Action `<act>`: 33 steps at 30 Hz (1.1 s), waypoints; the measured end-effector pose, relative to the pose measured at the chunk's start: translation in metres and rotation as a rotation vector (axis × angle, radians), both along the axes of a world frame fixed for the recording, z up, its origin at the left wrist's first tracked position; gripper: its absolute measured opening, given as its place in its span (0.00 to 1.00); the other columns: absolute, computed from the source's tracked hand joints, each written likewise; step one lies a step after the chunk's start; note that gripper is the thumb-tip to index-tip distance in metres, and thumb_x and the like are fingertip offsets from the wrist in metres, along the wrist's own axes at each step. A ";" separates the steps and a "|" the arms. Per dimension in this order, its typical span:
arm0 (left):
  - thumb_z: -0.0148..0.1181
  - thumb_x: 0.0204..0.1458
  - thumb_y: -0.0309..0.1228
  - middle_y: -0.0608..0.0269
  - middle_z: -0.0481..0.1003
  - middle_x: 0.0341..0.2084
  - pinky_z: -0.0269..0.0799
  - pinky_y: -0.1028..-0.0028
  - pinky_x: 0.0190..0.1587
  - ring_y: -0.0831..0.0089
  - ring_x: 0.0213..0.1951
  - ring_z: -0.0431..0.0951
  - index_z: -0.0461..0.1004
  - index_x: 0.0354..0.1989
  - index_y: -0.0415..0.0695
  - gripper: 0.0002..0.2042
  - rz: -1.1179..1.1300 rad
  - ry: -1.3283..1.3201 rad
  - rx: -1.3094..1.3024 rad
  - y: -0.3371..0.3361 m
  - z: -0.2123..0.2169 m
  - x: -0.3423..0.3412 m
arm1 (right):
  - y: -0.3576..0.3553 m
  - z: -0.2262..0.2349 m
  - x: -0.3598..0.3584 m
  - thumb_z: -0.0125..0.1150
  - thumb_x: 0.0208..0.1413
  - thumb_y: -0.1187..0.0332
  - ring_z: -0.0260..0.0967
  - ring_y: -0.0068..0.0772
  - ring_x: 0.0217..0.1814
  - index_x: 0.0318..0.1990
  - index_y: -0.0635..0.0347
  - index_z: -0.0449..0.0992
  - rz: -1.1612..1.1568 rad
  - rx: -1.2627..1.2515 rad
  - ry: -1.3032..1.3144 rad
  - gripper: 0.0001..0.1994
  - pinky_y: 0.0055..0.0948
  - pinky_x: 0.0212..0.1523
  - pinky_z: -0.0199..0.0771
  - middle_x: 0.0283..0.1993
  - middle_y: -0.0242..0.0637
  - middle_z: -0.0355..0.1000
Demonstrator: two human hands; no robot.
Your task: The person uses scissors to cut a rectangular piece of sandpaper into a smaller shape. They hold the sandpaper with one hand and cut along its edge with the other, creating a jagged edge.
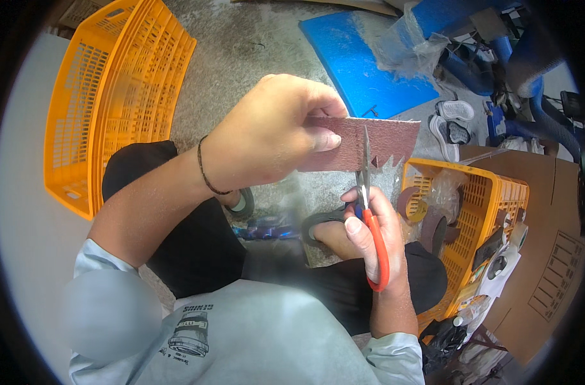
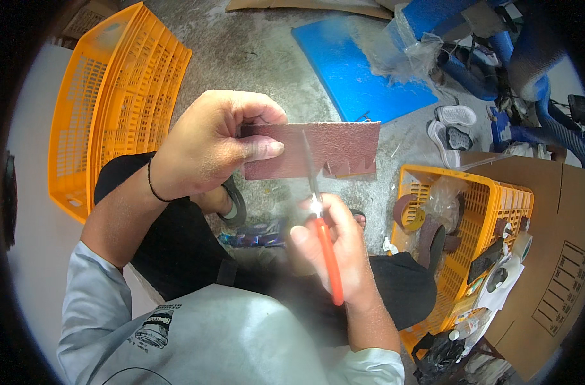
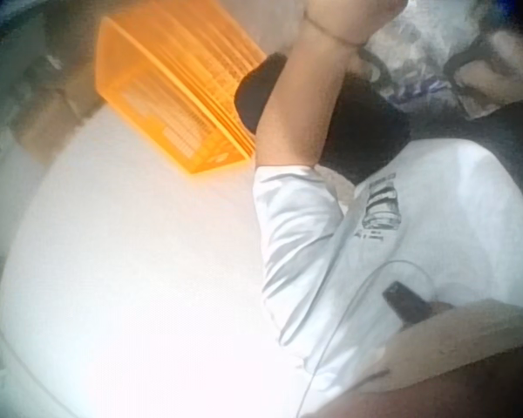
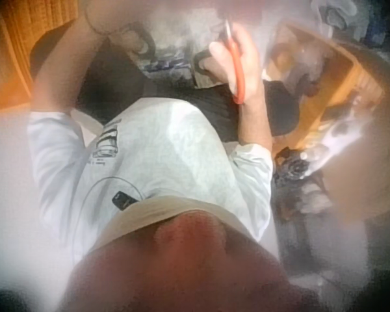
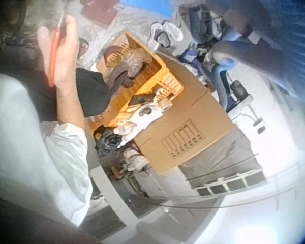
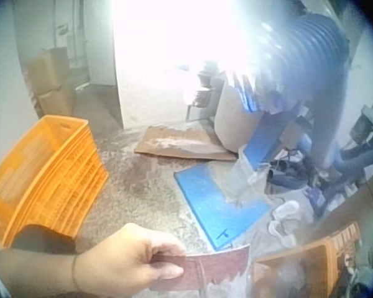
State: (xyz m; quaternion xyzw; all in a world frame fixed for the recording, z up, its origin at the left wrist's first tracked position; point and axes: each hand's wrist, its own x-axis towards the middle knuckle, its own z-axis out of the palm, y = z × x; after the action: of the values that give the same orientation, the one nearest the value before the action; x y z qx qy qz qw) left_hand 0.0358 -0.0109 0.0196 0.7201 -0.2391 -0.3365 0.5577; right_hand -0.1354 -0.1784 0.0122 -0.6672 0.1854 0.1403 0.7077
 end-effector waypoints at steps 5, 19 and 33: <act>0.62 0.52 0.16 0.70 0.76 0.30 0.72 0.80 0.37 0.83 0.33 0.75 0.76 0.40 0.36 0.08 0.002 -0.007 0.000 0.000 0.000 0.000 | 0.001 0.003 -0.001 0.63 0.59 0.70 0.59 0.11 0.34 0.49 0.59 0.69 -0.016 -0.022 0.008 0.14 0.16 0.36 0.62 0.34 0.22 0.65; 0.63 0.51 0.16 0.68 0.77 0.31 0.75 0.79 0.39 0.82 0.35 0.76 0.76 0.41 0.35 0.09 -0.004 0.028 0.011 0.000 0.000 0.004 | 0.002 -0.001 -0.003 0.62 0.58 0.72 0.59 0.11 0.34 0.47 0.61 0.71 -0.052 -0.041 0.039 0.11 0.16 0.35 0.62 0.34 0.23 0.66; 0.63 0.50 0.15 0.67 0.77 0.33 0.75 0.78 0.41 0.81 0.36 0.77 0.75 0.43 0.34 0.11 -0.033 0.017 0.015 -0.001 0.005 0.000 | 0.001 0.003 -0.004 0.62 0.59 0.72 0.62 0.12 0.37 0.48 0.62 0.71 -0.039 -0.037 0.026 0.12 0.18 0.40 0.66 0.36 0.25 0.68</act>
State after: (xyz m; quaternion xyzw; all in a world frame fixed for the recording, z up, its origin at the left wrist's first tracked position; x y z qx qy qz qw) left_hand 0.0354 -0.0115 0.0244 0.7174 -0.2436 -0.3533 0.5488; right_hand -0.1389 -0.1776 0.0149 -0.6747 0.2100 0.1318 0.6952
